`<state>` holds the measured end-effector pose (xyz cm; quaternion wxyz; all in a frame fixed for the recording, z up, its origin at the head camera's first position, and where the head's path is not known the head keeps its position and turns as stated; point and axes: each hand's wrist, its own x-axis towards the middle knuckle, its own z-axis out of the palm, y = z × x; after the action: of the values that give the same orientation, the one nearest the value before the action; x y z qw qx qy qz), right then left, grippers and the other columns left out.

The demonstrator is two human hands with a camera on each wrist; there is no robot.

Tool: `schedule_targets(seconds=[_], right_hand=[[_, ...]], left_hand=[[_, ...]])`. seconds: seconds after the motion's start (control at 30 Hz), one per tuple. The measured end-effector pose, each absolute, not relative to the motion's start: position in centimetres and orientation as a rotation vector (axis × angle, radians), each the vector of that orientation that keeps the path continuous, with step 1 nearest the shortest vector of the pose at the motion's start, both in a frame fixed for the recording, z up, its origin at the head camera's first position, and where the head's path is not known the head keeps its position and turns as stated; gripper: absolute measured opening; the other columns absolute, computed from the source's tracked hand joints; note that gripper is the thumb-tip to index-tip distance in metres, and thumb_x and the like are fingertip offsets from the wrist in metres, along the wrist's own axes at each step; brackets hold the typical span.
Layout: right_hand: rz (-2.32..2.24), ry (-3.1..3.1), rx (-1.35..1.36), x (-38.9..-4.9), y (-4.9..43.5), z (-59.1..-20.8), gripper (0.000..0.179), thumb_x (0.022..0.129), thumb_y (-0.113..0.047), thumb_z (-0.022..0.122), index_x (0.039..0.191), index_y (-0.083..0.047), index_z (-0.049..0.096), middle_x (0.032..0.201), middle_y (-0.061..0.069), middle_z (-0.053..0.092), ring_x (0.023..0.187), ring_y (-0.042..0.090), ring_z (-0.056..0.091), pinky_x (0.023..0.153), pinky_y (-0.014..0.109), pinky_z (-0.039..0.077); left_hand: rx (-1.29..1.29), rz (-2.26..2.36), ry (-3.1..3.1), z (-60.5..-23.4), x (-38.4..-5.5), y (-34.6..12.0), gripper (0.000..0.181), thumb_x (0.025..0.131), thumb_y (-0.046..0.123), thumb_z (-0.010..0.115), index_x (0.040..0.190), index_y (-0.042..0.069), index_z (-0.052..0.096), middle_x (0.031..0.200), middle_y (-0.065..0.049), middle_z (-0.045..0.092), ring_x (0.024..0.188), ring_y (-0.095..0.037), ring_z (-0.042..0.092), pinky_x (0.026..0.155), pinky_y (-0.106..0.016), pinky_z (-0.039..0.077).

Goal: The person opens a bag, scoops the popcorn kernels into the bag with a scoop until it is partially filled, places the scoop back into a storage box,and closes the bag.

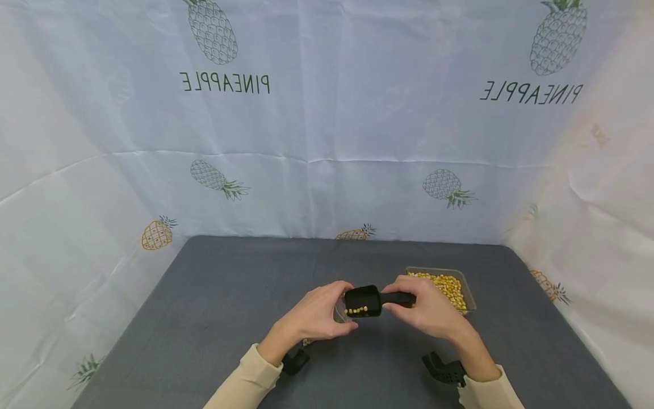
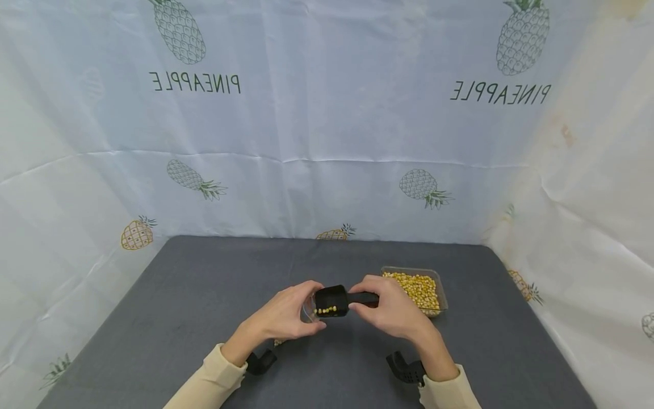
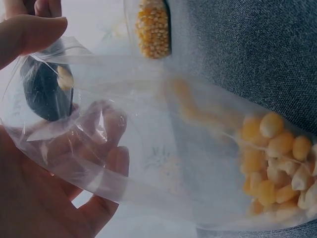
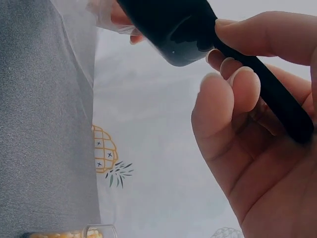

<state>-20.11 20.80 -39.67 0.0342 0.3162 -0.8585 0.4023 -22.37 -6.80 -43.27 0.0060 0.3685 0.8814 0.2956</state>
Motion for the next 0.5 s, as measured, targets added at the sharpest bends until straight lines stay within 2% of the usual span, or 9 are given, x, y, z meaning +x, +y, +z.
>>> schedule_targets(seconds=[0.5], right_hand=[[1.199, -2.632, 0.985, -19.83, 20.82, -39.34, 0.02, 0.091, -0.015, 0.078, 0.111, -0.011, 0.076, 0.088, -0.009, 0.062, 0.064, 0.006, 0.05, 0.056, 0.026, 0.048]], left_hand=[[1.129, 0.938, 2.744, -43.29, -22.36, -6.88, 0.06, 0.086, 0.043, 0.077, 0.135, 0.015, 0.056, 0.111, 0.006, 0.062, 0.089, -0.007, 0.057, 0.073, -0.027, 0.049]])
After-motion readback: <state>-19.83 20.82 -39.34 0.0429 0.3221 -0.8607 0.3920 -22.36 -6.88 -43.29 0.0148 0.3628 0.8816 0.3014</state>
